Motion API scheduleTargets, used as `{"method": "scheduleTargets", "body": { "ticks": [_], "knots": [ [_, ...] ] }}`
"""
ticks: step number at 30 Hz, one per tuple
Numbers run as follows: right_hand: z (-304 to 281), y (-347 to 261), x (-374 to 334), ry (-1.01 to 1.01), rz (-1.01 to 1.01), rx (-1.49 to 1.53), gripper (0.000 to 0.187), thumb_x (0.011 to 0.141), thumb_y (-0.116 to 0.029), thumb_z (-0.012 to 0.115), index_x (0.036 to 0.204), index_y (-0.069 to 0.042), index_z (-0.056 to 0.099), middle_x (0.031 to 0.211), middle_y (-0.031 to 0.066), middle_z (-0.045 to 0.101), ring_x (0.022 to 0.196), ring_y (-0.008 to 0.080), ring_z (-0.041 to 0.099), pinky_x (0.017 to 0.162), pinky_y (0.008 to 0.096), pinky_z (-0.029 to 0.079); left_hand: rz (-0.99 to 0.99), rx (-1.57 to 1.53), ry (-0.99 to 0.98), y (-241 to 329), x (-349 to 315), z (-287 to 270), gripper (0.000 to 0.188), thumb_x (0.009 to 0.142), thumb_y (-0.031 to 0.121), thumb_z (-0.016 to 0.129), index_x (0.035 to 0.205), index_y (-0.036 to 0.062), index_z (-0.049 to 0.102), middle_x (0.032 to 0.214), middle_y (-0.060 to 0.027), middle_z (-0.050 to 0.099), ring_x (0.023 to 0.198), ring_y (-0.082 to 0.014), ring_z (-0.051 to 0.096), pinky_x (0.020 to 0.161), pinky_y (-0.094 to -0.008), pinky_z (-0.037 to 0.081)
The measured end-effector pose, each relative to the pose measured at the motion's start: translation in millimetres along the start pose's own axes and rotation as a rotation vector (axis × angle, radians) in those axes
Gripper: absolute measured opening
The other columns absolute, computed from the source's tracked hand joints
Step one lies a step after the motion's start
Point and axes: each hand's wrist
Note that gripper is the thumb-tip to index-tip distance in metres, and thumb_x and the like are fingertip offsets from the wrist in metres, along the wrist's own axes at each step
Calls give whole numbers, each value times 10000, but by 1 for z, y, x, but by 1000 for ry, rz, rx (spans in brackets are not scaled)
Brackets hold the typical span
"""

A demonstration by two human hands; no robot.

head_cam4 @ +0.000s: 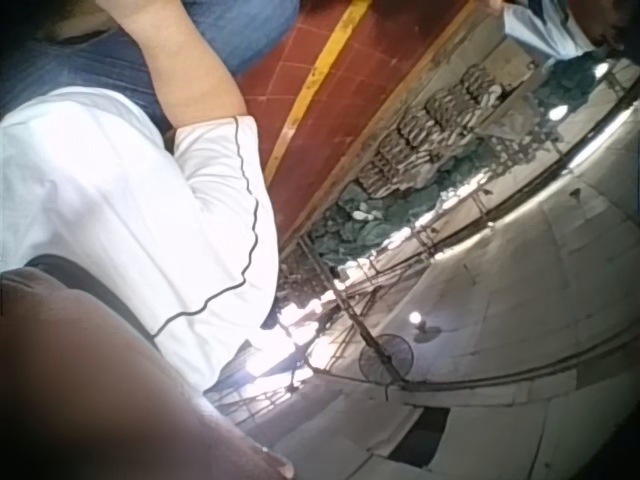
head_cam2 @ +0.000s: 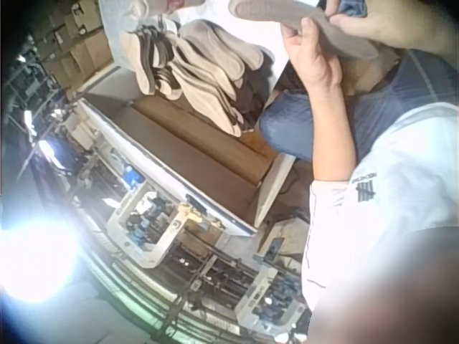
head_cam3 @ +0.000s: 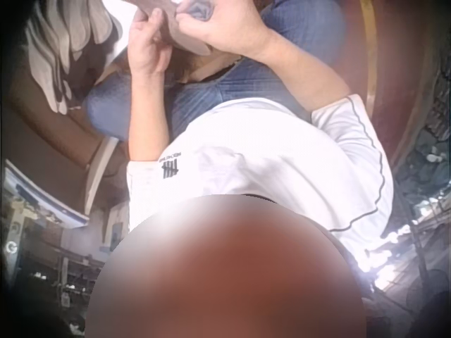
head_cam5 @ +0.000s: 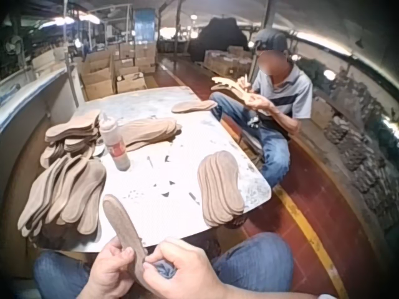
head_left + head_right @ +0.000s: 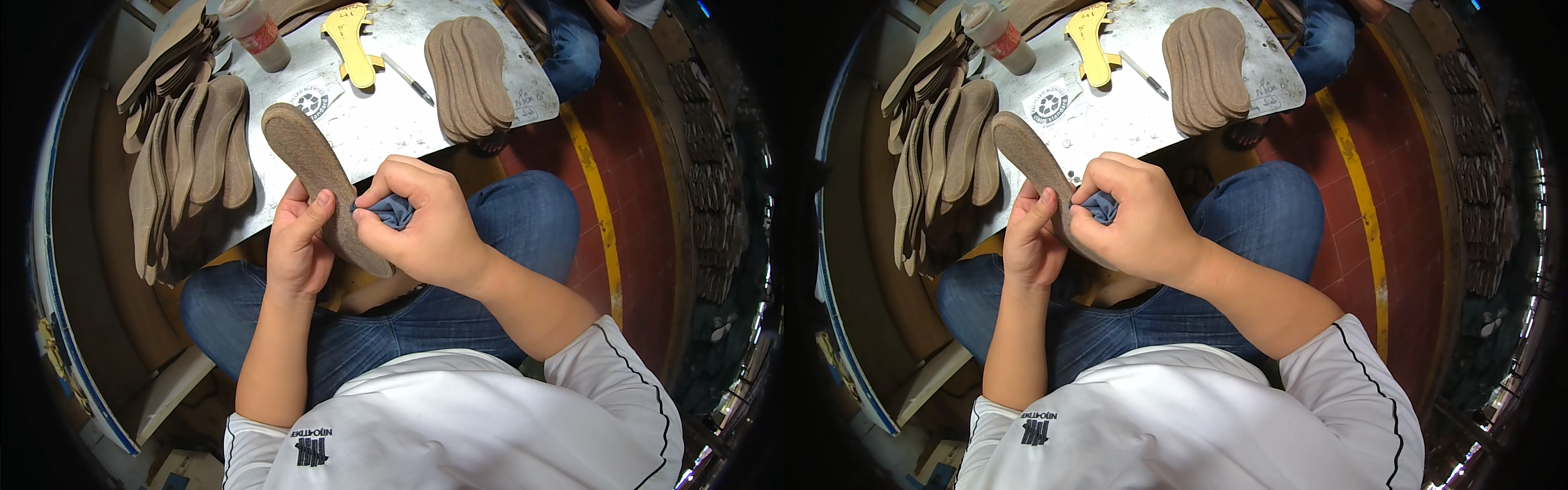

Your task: The person uses a marker to write on a yellow shoe insole template, then applies liquid from a bottle onto a cloth and wipes the surface of a brown shoe insole. The person repeats the wiping on another insole and places the template on top of a finished insole.

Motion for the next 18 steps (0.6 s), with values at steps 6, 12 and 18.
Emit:
{"method": "scheduleTargets", "body": {
  "ticks": [6,12,18],
  "knots": [
    [0,0,2,98,-148,-40,143,888,-30,886,955,9,766,883,118,722,775,234,700,723,361,546,-141,-43,-96,-7,-3,5,542,1117,139,809,1603,14,603,1431,-109,785,1294,-195,766,1157,-381,603],
    [-11,7,19,316,-231,-159,138,937,-18,906,995,-1,783,891,96,733,792,205,705,735,332,550,-268,-40,-169,-16,-7,18,534,1087,166,858,1552,15,642,1343,-88,806,1212,-178,782,1097,-364,623],
    [-17,15,27,373,-107,-44,145,995,-78,894,1044,-1,782,948,86,754,844,196,712,777,338,569,-367,-20,-183,-15,-16,30,426,1069,231,876,1393,26,692,1065,-62,790,897,-161,738,826,-320,603]
  ]
}}
Point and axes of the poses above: each hand's wrist, its own x-axis towards the middle knuckle, its own z-axis out of the palm, y = z × x
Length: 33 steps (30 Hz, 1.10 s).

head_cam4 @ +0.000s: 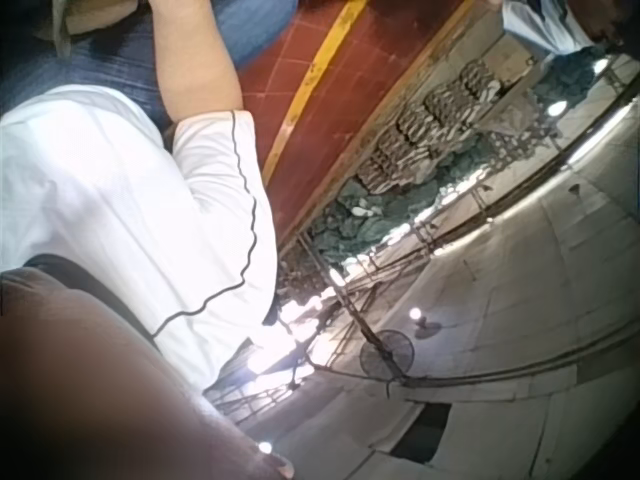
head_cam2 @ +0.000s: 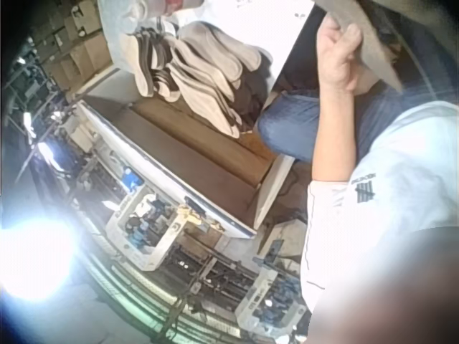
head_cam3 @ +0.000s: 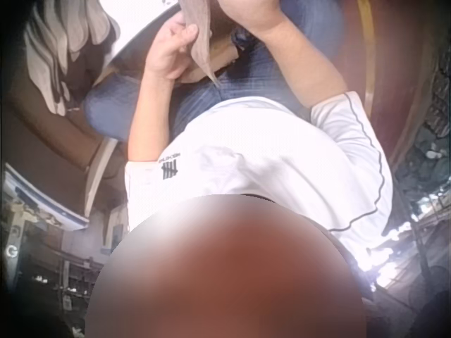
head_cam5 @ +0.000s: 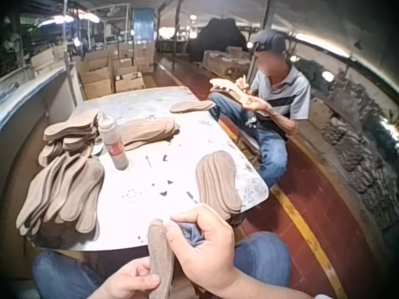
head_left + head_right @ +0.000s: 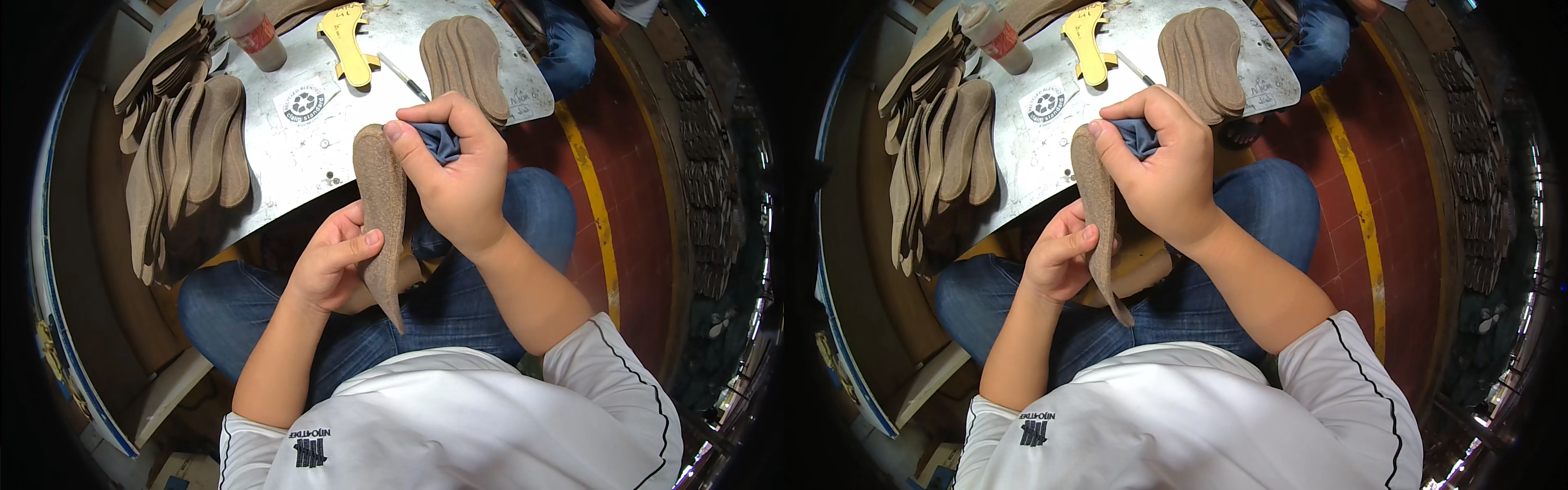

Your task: The person uses a marker to write on a yellow shoe insole template, then applies liquid from a bottle onto a cloth and wipes the surface of a brown shoe insole. The person repeats the wiping on another insole and places the template on top of a finished insole.

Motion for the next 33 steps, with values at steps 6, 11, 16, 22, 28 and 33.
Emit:
{"method": "scheduleTargets", "body": {
  "ticks": [6,11,16,22,28,33],
  "knots": [
    [-2,-2,-11,-96,-22,-9,120,1026,-51,888,1066,2,788,951,28,736,858,106,668,792,285,536,7,-59,-50,-3,2,-13,335,1092,275,827,1317,65,695,949,-22,726,771,-162,582,730,-359,478],
    [5,-15,-31,-256,0,81,112,926,-25,874,976,3,778,909,122,729,804,252,713,743,364,555,88,-176,41,7,3,-27,409,1154,189,739,1495,-14,640,1251,-110,796,1131,-198,782,1025,-370,630],
    [6,-22,-35,-385,40,147,113,922,-11,880,988,7,789,913,101,730,799,219,698,737,345,537,183,-174,69,13,0,-30,454,1171,169,703,1558,-35,583,1353,-157,778,1210,-225,785,1097,-393,628],
    [3,-14,-19,-210,-106,36,129,941,-12,905,1003,2,792,915,94,736,801,191,694,739,327,533,71,-153,-75,10,3,-26,426,1120,242,802,1450,29,638,1097,-51,732,933,-160,676,851,-325,542],
    [-2,-13,-22,-246,70,98,127,970,-40,901,1021,2,792,939,84,731,834,187,707,766,331,547,96,-184,-67,8,6,-22,411,1121,268,804,1430,39,659,1035,-18,714,836,-145,612,770,-324,515],
    [6,-21,-35,-513,85,199,133,932,-60,878,975,8,773,930,157,743,818,309,749,759,402,584,269,-211,-39,23,5,-32,304,1171,213,717,1382,8,639,1110,-60,713,961,-166,701,850,-344,591]
  ]
}}
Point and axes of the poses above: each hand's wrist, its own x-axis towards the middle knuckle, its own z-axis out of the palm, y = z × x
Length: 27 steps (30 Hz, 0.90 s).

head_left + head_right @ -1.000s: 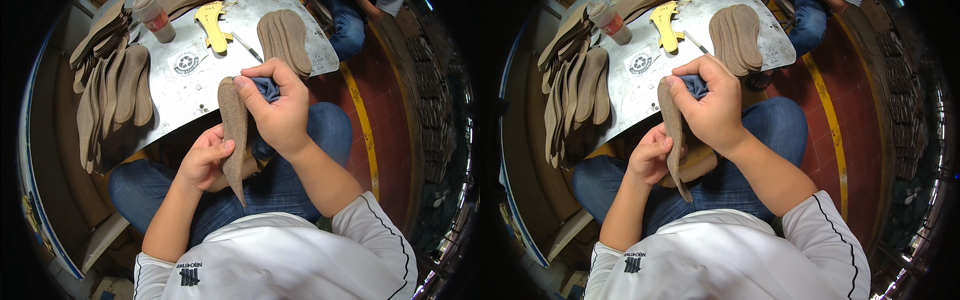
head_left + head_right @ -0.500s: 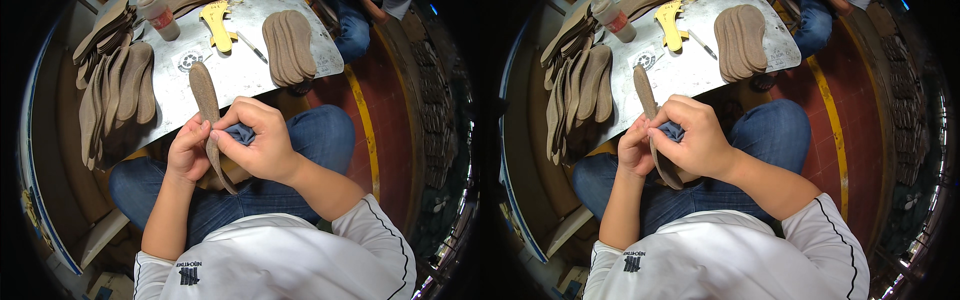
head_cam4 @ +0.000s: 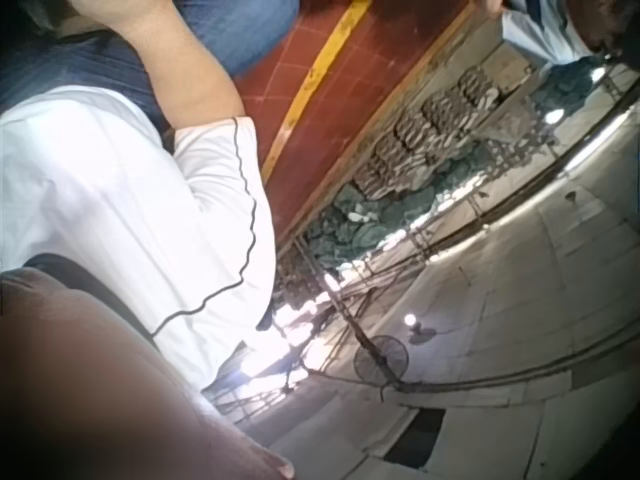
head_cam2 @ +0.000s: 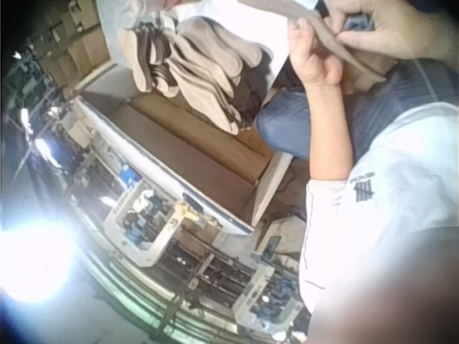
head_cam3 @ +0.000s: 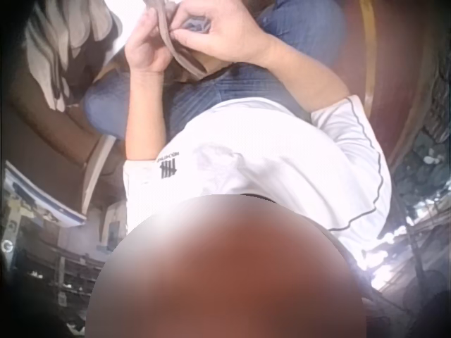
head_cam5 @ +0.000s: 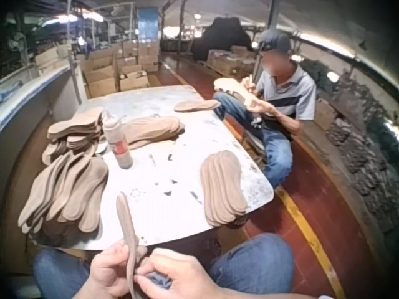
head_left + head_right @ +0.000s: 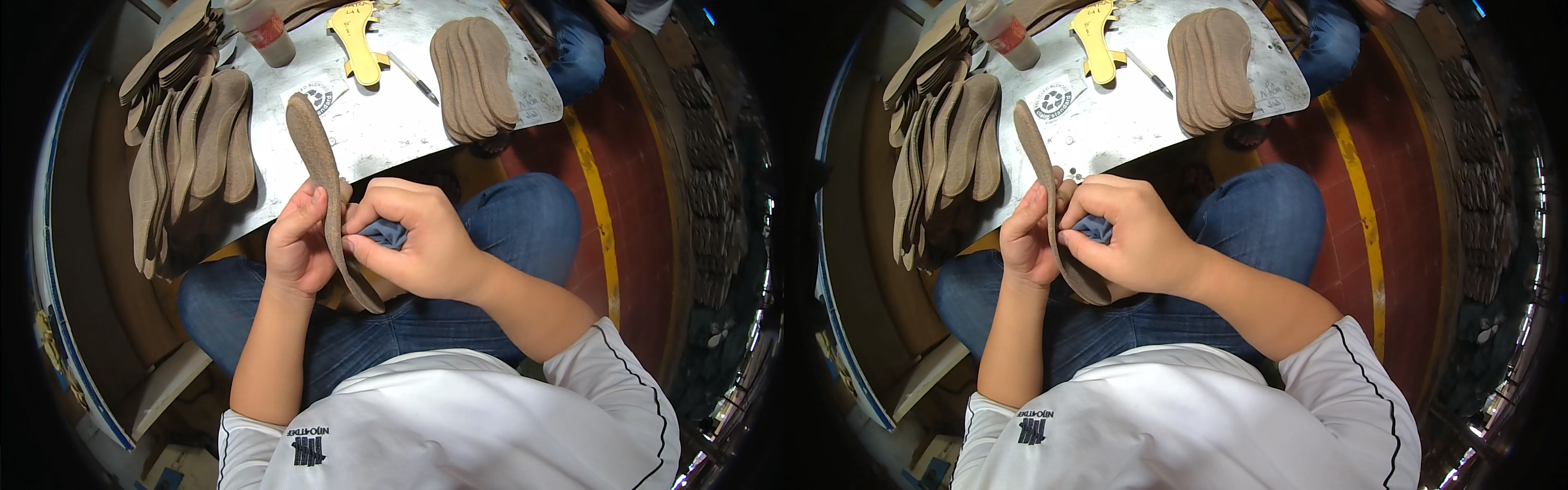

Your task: The person uses a marker to write on a yellow shoe insole template, then applies liquid from a bottle onto a cloth and wipes the surface of a brown shoe insole. The person repeats the wiping on another insole and places the template on top of a finished insole.

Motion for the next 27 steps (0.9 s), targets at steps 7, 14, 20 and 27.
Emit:
{"method": "scheduleTargets", "body": {
  "ticks": [7,14,20,27],
  "knots": [
    [-14,3,8,235,162,37,125,994,-69,887,1042,-2,792,942,81,792,825,130,719,761,325,576,-54,28,4,1,-5,1,239,1169,242,710,1311,64,638,971,-12,581,779,-150,491,736,-343,448],
    [-17,1,11,281,273,265,168,1069,-103,861,1199,-10,812,994,5,787,840,48,683,752,246,560,-110,-24,-102,-4,-1,4,286,1152,265,721,1325,65,613,945,-33,547,769,-162,464,722,-351,415],
    [-24,1,12,244,225,281,215,1095,-102,831,1280,3,799,1064,43,804,888,68,726,788,250,615,-128,-32,-117,-6,-3,5,306,1143,258,726,1344,60,609,960,-46,572,777,-172,482,721,-350,414],
    [-25,4,9,225,185,188,222,1100,-119,840,1284,0,805,1063,44,810,886,67,727,772,243,617,-120,-54,-115,-8,-1,4,293,1151,271,702,1330,59,609,911,-42,546,753,-169,468,704,-344,404]
  ]
}}
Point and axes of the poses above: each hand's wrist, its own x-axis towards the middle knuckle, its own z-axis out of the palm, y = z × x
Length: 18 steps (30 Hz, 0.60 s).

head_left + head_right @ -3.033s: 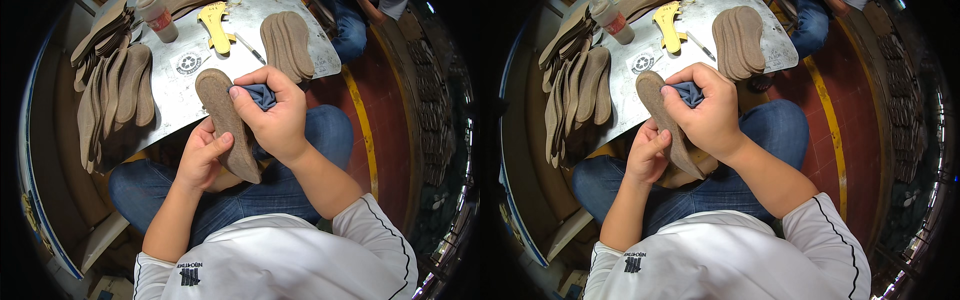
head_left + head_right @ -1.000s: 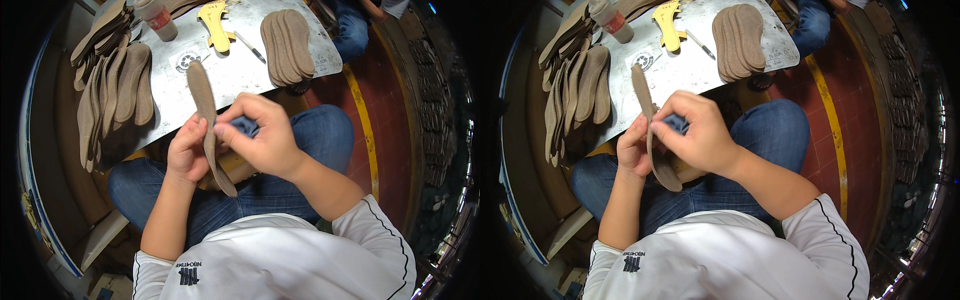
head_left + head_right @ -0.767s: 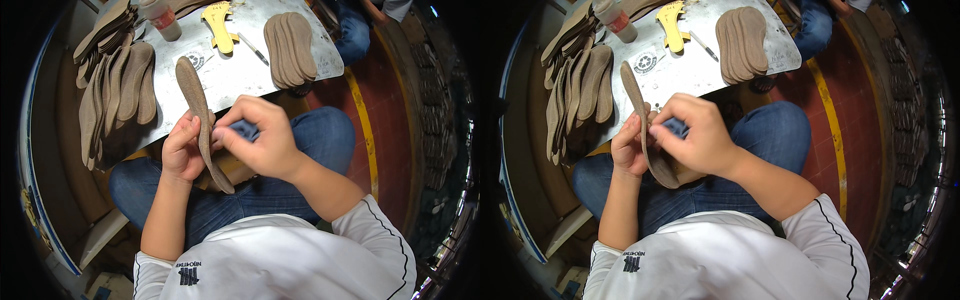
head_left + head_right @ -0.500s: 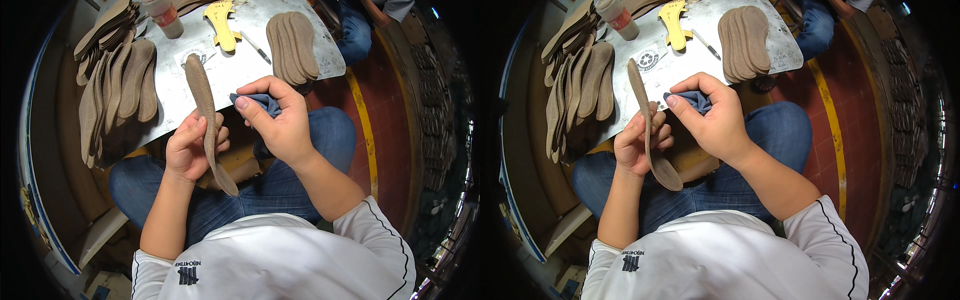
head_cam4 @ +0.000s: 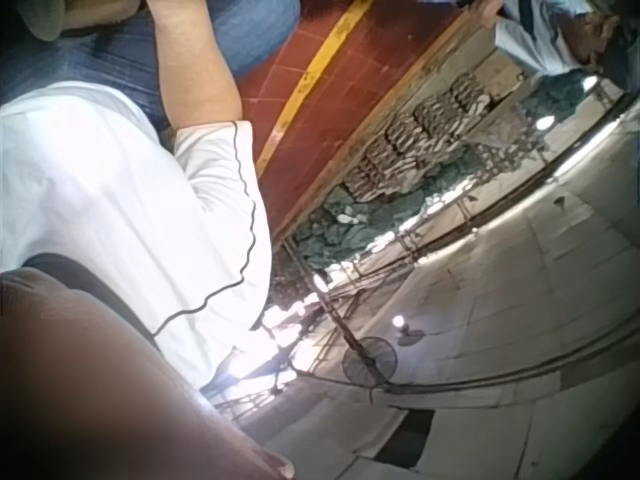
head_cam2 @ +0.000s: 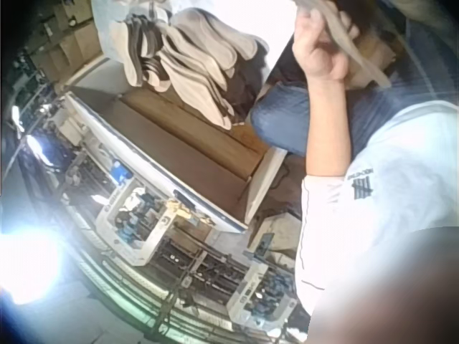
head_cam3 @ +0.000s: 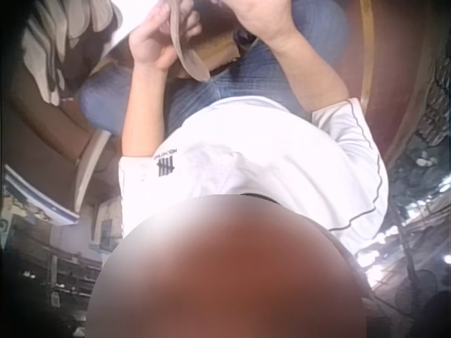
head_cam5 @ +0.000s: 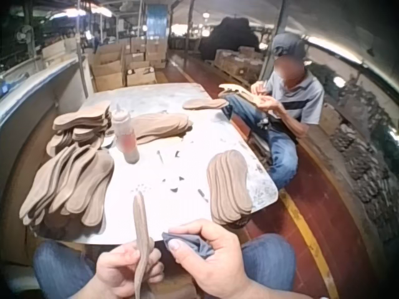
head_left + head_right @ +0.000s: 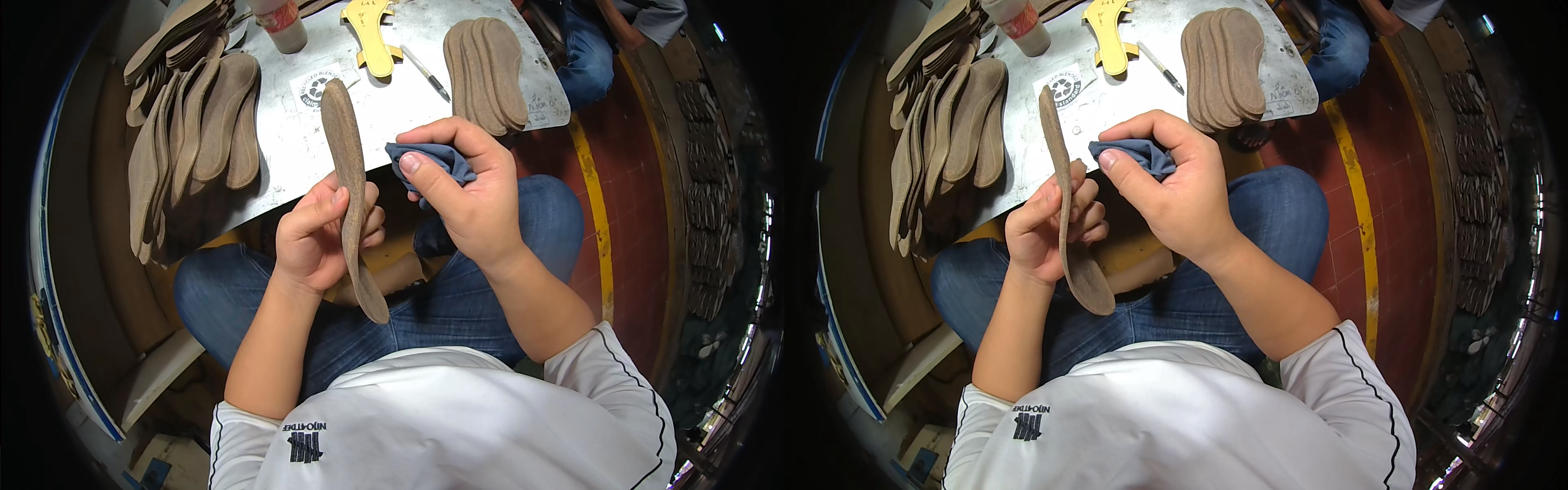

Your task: The person uses a marker to write on a yellow shoe insole template, then applies liquid from a bottle onto a cloth and wipes the surface of a brown shoe insole. The person repeats the wiping on another insole and places the template on top of a finished insole.

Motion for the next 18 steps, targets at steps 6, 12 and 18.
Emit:
{"method": "scheduleTargets", "body": {
  "ticks": [6,12,18],
  "knots": [
    [0,0,0,16,12,-11,215,1096,-129,852,1271,-12,809,1053,35,810,866,55,717,760,232,601,21,4,42,0,0,1,291,1148,269,700,1321,54,609,889,-47,537,738,-171,464,694,-348,402],
    [3,0,0,21,6,-43,205,1093,-125,855,1260,-15,811,1036,25,808,859,51,711,756,230,595,28,12,41,1,-1,2,287,1142,271,705,1311,57,617,884,-46,536,736,-171,463,693,-349,406],
    [5,-3,-2,54,86,7,161,1044,-85,864,1180,-6,826,1030,7,809,923,48,696,822,236,562,91,12,58,8,-1,0,253,1138,275,702,1265,68,632,881,-29,518,729,-168,439,696,-352,403]
  ]
}}
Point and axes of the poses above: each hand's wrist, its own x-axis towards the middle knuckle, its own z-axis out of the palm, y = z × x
